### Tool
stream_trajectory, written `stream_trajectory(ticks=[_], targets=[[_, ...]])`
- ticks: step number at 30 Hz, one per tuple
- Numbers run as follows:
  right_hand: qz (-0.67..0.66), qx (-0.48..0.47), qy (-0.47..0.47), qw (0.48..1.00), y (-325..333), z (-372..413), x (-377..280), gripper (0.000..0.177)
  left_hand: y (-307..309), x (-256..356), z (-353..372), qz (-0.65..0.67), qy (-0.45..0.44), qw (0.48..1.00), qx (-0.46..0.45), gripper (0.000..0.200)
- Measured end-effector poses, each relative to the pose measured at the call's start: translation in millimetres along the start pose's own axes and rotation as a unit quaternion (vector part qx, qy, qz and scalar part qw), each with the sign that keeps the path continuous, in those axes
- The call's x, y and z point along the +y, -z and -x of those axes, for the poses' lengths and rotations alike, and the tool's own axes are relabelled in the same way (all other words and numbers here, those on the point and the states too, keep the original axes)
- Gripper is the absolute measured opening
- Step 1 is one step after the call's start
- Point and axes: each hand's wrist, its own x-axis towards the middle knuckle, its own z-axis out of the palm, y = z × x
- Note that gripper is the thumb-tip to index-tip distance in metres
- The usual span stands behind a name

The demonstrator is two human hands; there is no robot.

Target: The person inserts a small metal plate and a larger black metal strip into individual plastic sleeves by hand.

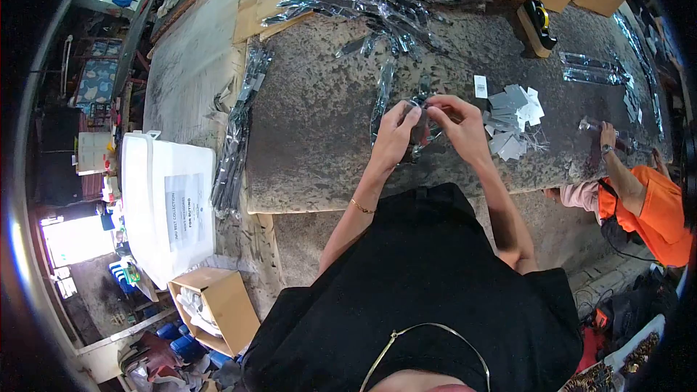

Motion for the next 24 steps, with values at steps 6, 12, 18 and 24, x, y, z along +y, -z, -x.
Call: stream_trajectory(ticks=[6,12,18,24], targets=[[-0.066,-0.136,-0.017,0.988,5,-11,-12,0.023,-3,4,-1,-0.012,-0.038,0.998,0.048,0.021],[0.004,-0.242,-0.096,0.966,14,-25,-25,0.01,-1,-7,-3,0.014,-0.015,0.999,0.04,0.022],[0.214,-0.026,0.264,0.94,-6,-11,-31,0.012,-2,8,3,-0.032,-0.007,0.999,0.032,0.024],[0.27,-0.005,0.422,0.865,-4,-5,-15,0.017,2,-2,2,0.014,0.041,0.999,-0.008,0.024]])
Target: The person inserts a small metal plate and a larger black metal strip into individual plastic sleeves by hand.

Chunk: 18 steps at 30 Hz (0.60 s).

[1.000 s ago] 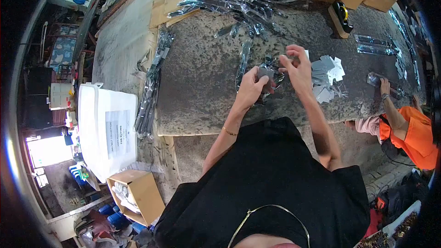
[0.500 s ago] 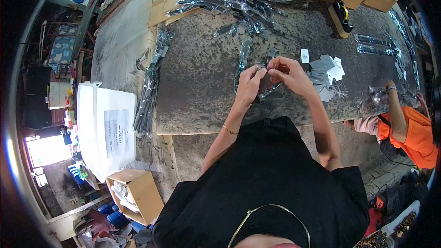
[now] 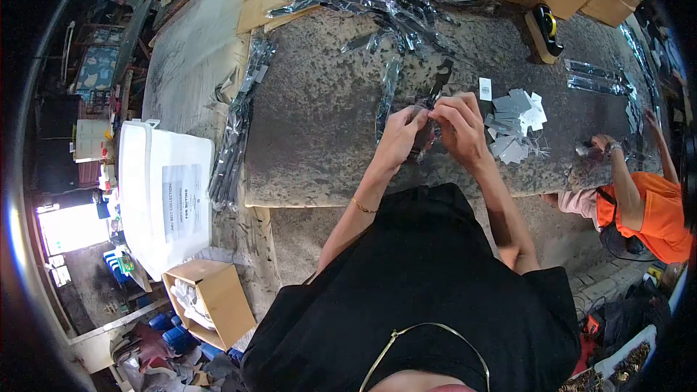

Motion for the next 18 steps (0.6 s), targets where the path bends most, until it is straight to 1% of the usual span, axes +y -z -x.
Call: stream_trajectory(ticks=[1,3,5,7,8,10,11,12,13,14,16,17,18], targets=[[-0.009,-0.004,0.012,1.0,1,1,1,0.016,-1,1,1,0.0,0.001,1.0,0.0,0.024],[-0.022,-0.014,0.009,1.0,5,0,2,0.016,-5,6,4,0.037,0.042,0.998,-0.002,0.024],[-0.036,-0.023,0.008,0.999,9,-2,4,0.015,-4,4,3,0.035,0.026,0.999,-0.014,0.023],[-0.055,-0.101,-0.021,0.993,15,-3,9,0.014,-3,4,3,0.035,0.01,0.999,-0.026,0.023],[-0.054,-0.101,-0.021,0.993,18,-4,8,0.014,-3,4,4,0.018,0.008,1.0,-0.024,0.023],[-0.12,-0.123,-0.101,0.98,23,-7,5,0.014,-3,4,5,0.003,0.006,1.0,-0.021,0.024],[-0.12,-0.124,-0.101,0.98,24,-8,3,0.014,-5,4,5,0.017,0.005,1.0,-0.024,0.024],[-0.196,-0.129,-0.18,0.955,25,-9,0,0.015,-6,4,6,0.032,0.004,0.999,-0.027,0.025],[-0.27,-0.132,-0.256,0.919,25,-10,-1,0.015,-7,5,7,0.033,0.004,0.999,-0.026,0.025],[-0.271,-0.133,-0.256,0.919,21,-8,0,0.015,-9,8,8,0.034,0.008,0.999,-0.024,0.025],[-0.417,-0.067,-0.354,0.834,14,-2,6,0.017,-9,10,8,0.037,0.012,0.999,-0.022,0.025],[-0.417,-0.069,-0.354,0.834,14,-3,8,0.017,-7,9,7,0.012,0.0,1.0,-0.027,0.026],[-0.403,-0.057,-0.338,0.849,16,-4,12,0.017,-6,8,6,-0.012,-0.012,0.999,-0.032,0.028]])
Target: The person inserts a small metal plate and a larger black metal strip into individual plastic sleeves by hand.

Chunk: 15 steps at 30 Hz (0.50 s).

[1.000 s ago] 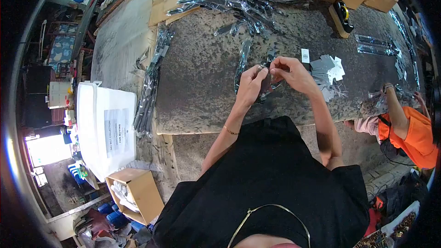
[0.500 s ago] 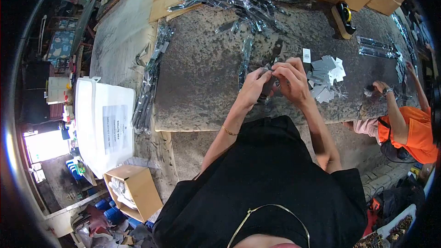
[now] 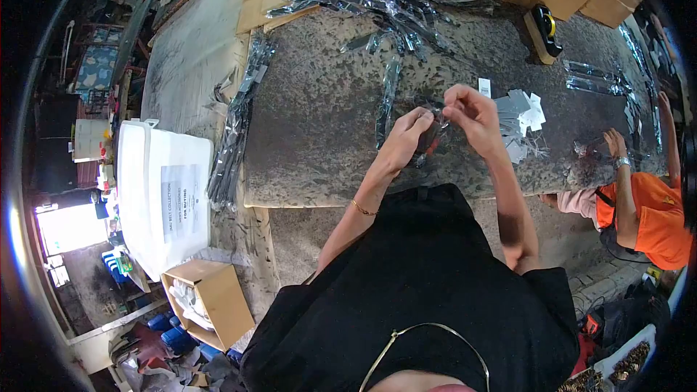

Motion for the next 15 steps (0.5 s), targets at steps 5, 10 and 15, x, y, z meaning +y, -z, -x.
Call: stream_trajectory(ticks=[5,10,15], targets=[[0.177,0.045,0.059,0.981,-1,6,-16,0.019,1,-7,0,0.009,0.001,1.0,0.017,0.028],[0.193,0.003,-0.065,0.979,-12,16,-18,0.017,-1,-4,-2,-0.039,-0.032,0.998,0.025,0.019],[0.211,-0.028,-0.003,0.977,-15,10,-27,0.016,-4,7,2,-0.051,-0.079,0.995,0.027,0.022]])
